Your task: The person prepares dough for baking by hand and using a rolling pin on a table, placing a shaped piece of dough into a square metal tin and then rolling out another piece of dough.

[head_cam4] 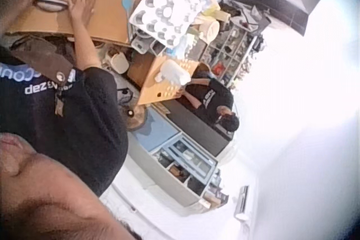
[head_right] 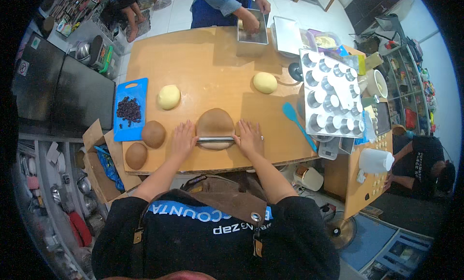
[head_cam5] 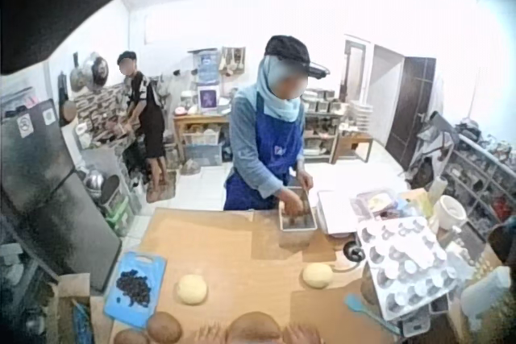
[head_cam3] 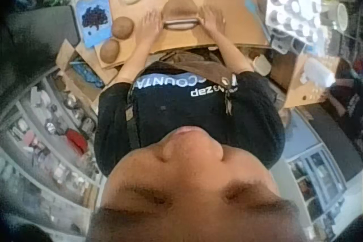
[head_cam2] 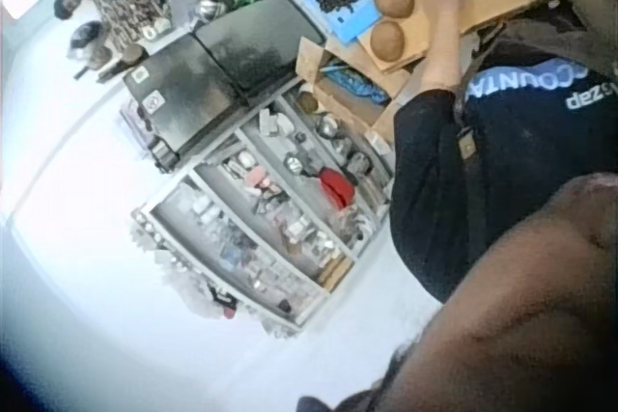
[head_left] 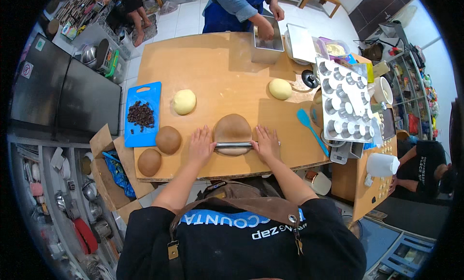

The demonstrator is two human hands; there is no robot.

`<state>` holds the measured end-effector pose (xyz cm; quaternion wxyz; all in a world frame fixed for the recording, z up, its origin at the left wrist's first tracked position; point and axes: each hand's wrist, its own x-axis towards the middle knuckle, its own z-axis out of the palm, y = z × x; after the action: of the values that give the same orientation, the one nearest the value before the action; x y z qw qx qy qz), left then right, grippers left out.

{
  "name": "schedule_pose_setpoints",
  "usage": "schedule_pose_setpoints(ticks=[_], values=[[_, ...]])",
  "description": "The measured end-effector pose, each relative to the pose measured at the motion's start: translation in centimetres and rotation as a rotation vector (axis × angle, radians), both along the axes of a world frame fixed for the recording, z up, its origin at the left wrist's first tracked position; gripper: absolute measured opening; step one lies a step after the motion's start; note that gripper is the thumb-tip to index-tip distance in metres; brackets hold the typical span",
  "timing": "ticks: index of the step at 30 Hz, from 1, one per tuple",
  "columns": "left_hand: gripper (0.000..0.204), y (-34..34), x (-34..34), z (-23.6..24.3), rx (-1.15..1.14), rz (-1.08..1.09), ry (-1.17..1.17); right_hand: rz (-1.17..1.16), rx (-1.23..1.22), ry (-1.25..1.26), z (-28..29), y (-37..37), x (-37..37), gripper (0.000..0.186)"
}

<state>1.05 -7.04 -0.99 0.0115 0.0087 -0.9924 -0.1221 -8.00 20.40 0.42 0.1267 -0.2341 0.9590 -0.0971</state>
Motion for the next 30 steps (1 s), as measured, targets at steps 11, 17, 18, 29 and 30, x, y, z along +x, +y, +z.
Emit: schedule_pose_setpoints(ticks=[11, 17, 18, 29, 30], values=[[0.071, 0.2, 5.6, 0.0, 0.018, -0.13, -0.025, -0.028, -0.026, 0.217, 0.2, 2.1, 6.5, 0.069], [0.067, -0.2, -2.7, 1.4, 0.054, -0.008, 0.1, -0.159, -0.202, 0.2, 1.1, -0.2, -0.8, 0.07], [0.065, -0.1, -3.2, 1.0, 0.073, 0.052, 0.106, -0.16, -0.249, 0.212, 1.1, -0.8, -1.5, 0.071], [0.06, 1.6, 0.3, 0.0, -0.032, 0.058, 0.072, -0.104, 0.005, 0.103, 0.1, 0.3, 2.8, 0.063], [0.059, 1.8, 1.0, 0.0, -0.044, 0.041, 0.06, -0.088, -0.011, 0.096, 0.1, 0.6, 3.3, 0.061]])
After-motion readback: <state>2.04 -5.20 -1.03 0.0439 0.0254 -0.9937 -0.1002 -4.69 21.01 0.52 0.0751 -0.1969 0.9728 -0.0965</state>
